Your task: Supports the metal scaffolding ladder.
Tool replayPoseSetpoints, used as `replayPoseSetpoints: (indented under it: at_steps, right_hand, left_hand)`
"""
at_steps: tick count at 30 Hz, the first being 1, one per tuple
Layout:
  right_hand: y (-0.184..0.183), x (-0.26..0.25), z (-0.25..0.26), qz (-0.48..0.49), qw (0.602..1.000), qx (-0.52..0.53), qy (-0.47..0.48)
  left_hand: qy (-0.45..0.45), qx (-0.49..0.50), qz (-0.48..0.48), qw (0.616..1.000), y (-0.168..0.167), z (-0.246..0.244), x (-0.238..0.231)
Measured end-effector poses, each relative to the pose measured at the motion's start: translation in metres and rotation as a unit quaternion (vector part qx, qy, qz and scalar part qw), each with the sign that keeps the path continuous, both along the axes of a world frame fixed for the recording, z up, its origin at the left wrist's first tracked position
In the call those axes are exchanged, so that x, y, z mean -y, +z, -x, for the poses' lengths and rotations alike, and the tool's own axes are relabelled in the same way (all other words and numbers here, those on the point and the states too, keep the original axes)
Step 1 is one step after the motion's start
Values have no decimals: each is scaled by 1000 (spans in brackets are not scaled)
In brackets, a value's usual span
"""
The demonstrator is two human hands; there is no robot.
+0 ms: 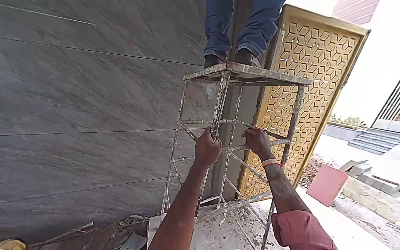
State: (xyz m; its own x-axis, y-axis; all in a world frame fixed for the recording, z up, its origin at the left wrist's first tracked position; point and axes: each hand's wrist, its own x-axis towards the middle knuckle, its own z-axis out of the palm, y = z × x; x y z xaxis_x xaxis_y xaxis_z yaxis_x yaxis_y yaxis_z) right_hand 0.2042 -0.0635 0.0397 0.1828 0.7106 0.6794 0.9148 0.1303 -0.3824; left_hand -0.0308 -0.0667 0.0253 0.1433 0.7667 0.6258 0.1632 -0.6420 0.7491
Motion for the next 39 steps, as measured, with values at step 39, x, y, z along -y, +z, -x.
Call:
replayPoseSetpoints:
  at_steps: [39]
  right_hand:
    - [3, -1, 4, 2, 1000, -5, -16]
  left_hand:
    - [6, -21, 4, 1000, 1, 1, -2]
